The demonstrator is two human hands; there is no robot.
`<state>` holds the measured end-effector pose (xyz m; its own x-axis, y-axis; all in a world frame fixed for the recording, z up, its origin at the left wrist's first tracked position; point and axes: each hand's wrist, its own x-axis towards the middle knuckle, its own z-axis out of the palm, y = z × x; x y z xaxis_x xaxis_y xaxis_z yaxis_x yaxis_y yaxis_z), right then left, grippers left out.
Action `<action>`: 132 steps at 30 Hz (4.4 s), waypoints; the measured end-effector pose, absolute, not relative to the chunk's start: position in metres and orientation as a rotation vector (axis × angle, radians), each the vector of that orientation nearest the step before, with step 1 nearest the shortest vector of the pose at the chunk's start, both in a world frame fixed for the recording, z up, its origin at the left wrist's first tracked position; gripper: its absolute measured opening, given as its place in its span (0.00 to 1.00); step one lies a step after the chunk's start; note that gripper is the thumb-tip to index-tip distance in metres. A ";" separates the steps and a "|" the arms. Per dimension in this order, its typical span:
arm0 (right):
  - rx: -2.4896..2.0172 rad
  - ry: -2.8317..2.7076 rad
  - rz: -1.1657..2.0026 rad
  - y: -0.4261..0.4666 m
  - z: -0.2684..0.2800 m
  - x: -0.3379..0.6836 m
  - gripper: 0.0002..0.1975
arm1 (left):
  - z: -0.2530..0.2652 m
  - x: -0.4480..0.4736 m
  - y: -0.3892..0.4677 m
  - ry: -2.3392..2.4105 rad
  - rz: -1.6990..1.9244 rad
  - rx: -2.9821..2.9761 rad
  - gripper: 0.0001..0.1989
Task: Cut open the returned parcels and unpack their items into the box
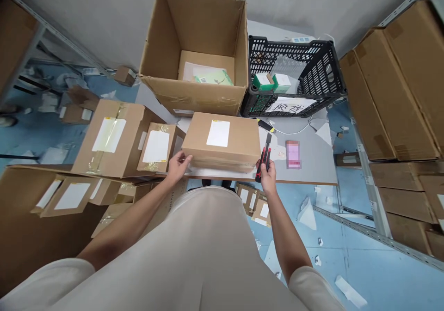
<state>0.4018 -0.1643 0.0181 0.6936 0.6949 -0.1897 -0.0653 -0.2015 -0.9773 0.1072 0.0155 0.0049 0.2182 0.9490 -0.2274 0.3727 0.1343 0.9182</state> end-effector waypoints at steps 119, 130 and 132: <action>-1.944 -0.942 1.354 -0.162 0.078 0.510 0.30 | 0.076 0.202 0.059 1.227 -0.349 2.632 0.61; -1.847 -0.699 1.261 -0.188 0.075 0.445 0.38 | 0.078 0.200 0.058 1.181 -0.314 2.609 0.63; -1.809 -0.679 1.262 -0.195 0.074 0.438 0.39 | 0.077 0.200 0.058 1.168 -0.302 2.615 0.63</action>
